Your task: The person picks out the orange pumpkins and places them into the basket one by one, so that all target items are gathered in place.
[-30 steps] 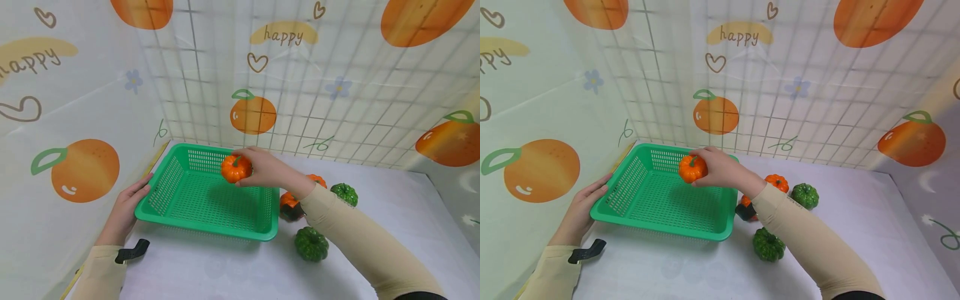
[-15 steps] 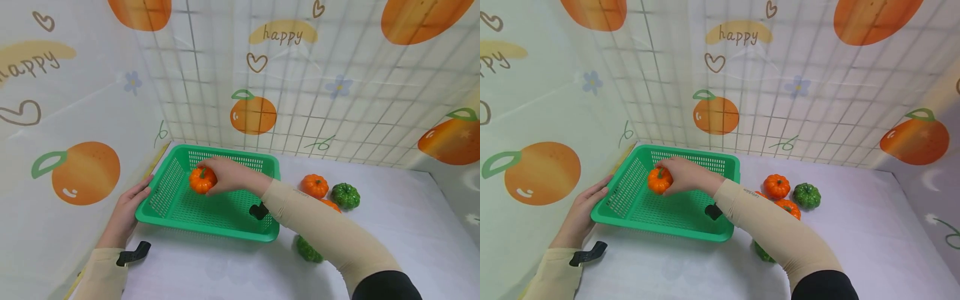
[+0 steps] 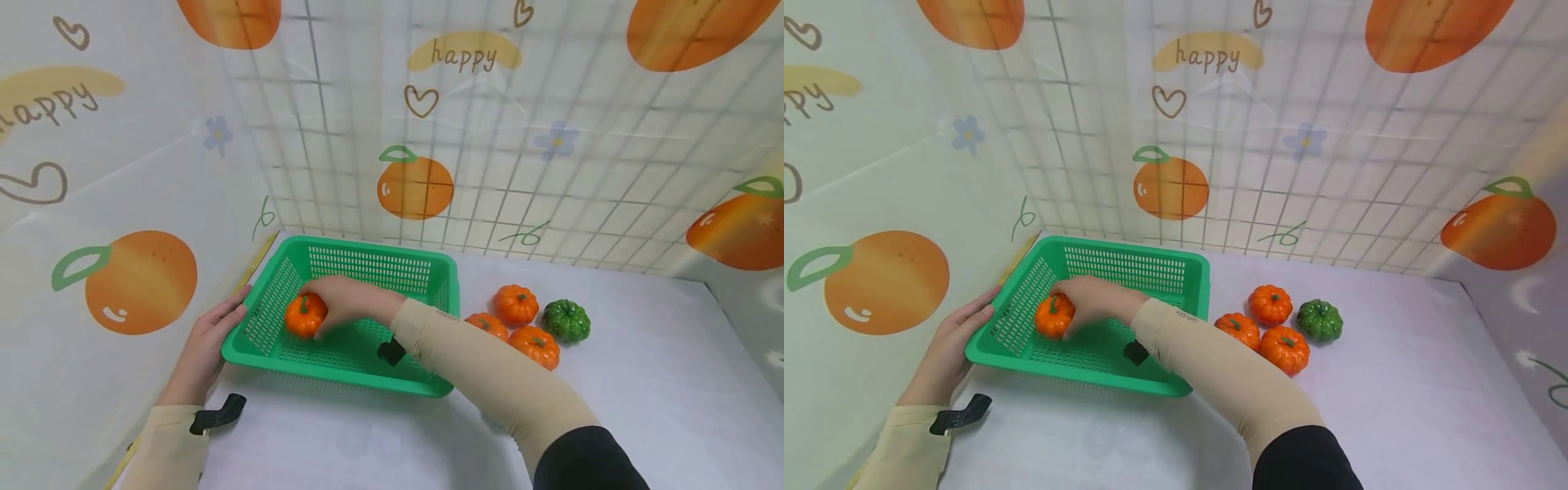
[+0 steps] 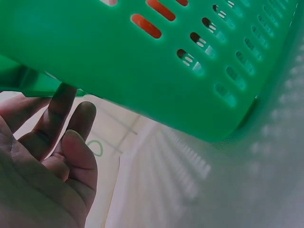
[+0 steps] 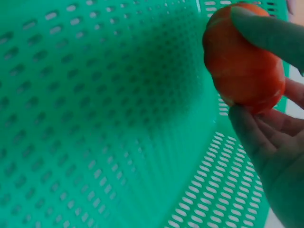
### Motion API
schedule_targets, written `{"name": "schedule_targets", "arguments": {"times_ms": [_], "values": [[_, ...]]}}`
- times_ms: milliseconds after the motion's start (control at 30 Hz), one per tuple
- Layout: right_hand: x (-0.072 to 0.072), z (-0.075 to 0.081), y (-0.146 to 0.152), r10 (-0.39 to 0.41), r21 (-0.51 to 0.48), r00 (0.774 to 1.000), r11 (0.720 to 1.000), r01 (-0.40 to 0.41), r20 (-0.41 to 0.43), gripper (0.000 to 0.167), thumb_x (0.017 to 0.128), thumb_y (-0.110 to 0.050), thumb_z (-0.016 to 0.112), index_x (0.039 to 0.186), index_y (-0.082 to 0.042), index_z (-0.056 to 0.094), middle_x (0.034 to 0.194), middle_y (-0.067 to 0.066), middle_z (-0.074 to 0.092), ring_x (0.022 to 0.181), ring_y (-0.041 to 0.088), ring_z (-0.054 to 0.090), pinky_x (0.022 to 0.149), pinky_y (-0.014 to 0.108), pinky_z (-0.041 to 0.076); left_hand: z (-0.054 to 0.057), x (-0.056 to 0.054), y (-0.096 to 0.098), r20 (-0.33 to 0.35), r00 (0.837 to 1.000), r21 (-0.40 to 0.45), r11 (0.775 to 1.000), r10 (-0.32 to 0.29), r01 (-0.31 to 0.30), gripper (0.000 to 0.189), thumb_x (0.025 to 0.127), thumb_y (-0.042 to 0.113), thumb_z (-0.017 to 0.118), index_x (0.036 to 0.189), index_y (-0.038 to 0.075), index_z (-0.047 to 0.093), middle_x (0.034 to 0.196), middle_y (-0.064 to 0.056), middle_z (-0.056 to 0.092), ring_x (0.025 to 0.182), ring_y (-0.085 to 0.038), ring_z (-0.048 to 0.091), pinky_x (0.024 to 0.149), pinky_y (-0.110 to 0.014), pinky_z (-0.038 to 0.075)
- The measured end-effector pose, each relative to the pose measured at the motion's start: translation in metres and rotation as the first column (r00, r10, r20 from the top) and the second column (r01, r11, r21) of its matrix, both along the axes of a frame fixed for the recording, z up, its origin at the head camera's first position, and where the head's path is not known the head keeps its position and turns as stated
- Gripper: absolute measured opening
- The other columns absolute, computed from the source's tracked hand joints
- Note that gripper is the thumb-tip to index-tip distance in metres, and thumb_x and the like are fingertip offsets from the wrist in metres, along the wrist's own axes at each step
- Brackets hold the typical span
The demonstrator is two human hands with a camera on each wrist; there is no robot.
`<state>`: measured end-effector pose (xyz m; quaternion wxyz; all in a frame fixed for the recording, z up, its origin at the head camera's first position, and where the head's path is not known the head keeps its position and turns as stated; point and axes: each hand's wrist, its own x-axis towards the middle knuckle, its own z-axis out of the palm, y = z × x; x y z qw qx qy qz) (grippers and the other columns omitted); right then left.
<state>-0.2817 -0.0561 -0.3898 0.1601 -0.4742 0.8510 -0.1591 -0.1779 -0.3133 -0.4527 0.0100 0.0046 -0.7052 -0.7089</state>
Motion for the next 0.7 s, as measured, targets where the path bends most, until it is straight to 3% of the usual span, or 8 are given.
{"name": "schedule_targets", "arguments": {"times_ms": [367, 700], "values": [[0.007, -0.026, -0.015, 0.029, 0.026, 0.998, 0.999, -0.030, 0.064, 0.076, 0.078, -0.036, 0.085, 0.144, -0.020, 0.050, 0.125, -0.005, 0.056, 0.106, 0.009, 0.048, 0.087, 0.018, 0.044, 0.002, 0.000, 0.002, 0.001, 1.000, 0.011, 1.000, -0.005, 0.005, 0.054, 0.103, 0.031, 0.055, 0.153, 0.015, 0.040, 0.162, -0.005, 0.024, 0.144, -0.020, 0.024, 0.093, -0.016, 0.046], [0.009, -0.030, -0.017, 0.035, -0.002, 0.992, 0.999, -0.035, 0.125, 0.082, 0.079, -0.040, 0.084, 0.148, -0.019, 0.045, 0.135, -0.004, 0.053, 0.114, 0.009, 0.048, 0.094, 0.019, 0.043, 0.003, 0.001, 0.000, 0.009, 1.000, 0.012, 1.000, -0.006, 0.006, 0.055, 0.103, 0.032, 0.055, 0.153, 0.015, 0.039, 0.161, -0.004, 0.025, 0.144, -0.021, 0.024, 0.094, -0.017, 0.045]]}}
